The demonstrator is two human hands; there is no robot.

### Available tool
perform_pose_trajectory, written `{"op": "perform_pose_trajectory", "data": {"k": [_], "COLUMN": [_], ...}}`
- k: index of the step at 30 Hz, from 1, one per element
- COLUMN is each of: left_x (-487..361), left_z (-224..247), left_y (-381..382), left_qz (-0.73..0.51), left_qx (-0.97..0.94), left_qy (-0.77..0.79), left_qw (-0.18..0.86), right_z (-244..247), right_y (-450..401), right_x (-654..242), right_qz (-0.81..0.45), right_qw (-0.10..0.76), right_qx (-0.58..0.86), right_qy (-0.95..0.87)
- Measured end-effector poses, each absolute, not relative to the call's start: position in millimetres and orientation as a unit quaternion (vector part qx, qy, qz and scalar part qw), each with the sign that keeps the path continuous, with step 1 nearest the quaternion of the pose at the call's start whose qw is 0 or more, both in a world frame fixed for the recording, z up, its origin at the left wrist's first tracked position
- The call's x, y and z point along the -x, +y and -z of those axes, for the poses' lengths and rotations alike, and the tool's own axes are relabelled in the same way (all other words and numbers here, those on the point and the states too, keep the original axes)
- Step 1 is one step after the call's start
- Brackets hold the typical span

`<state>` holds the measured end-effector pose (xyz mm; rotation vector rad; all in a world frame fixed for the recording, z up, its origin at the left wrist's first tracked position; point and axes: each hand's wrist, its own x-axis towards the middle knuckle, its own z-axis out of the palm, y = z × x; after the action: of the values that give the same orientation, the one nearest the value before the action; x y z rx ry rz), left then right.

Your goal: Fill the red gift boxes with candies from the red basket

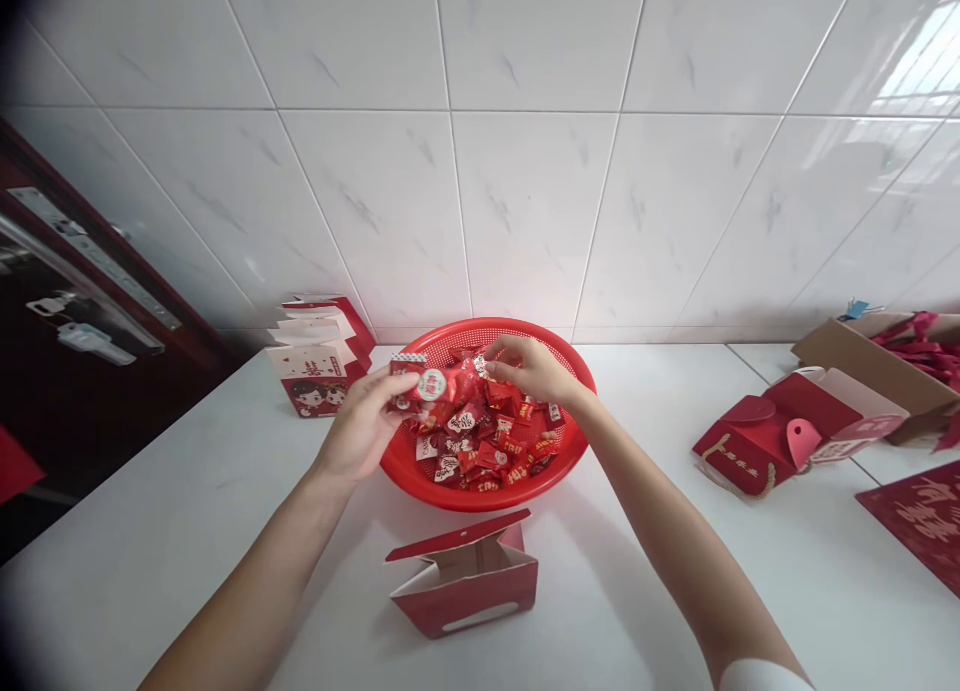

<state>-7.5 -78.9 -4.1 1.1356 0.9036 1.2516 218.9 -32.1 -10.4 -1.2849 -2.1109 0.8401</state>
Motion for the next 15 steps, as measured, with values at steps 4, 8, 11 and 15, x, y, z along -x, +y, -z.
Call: {"op": "perform_pose_trajectory", "data": {"k": [4,8,11,15], "left_x": [8,7,5,2], "left_z": [3,8,14,22], "left_y": [-77,-77,-76,-71], "left_qz": [-0.582,-0.551,-0.532,-0.526], "left_qx": [-0.439,-0.45,-0.452,-0.442], "left_qy": [0.389,0.396,0.398,0.398], "left_qw": [0.563,0.58,0.595,0.607], "right_z": [24,38,38,29], "right_y": [-3,5,9,20], "right_x": [-211,-202,-210,-230], "right_qz": [-0.205,-0.194,-0.196,-0.193], "right_qw": [0.071,-0.023,-0.051,-0.058], "right_qx": [0.518,0.494,0.502,0.526], "right_qy": [-0.828,-0.847,-0.841,-0.826]}}
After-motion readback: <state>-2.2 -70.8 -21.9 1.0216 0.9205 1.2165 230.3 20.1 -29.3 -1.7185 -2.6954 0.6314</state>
